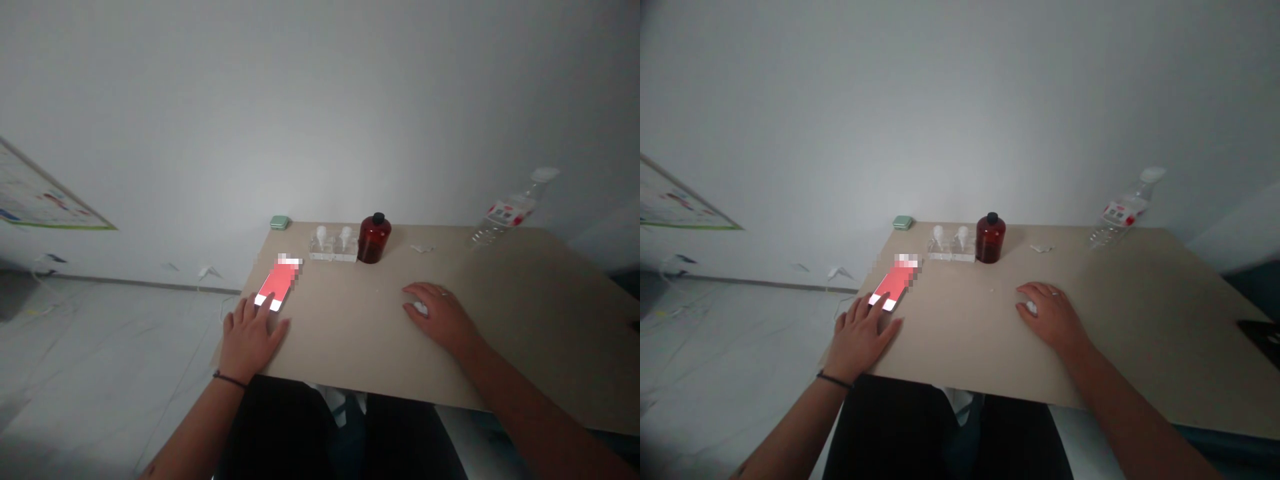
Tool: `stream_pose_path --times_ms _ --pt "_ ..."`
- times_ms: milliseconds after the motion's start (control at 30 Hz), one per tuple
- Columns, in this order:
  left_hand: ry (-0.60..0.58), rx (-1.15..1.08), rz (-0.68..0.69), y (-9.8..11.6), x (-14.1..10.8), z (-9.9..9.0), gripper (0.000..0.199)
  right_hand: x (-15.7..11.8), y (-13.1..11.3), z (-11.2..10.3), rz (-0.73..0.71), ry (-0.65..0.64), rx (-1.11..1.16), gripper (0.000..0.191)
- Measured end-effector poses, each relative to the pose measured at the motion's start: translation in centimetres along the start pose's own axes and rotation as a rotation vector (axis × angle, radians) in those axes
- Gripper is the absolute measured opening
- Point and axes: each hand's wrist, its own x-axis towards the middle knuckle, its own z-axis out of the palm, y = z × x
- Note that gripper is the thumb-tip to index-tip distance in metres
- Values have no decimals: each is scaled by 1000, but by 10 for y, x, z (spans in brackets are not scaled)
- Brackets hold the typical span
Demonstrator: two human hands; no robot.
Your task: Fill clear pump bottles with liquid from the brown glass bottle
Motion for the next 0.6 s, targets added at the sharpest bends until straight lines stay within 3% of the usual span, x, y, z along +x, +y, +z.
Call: stream_pose_path --times_ms 600 --pt "10 9 6 -1 1 1 67 -6 -1 3 -14 -3 -39 37"
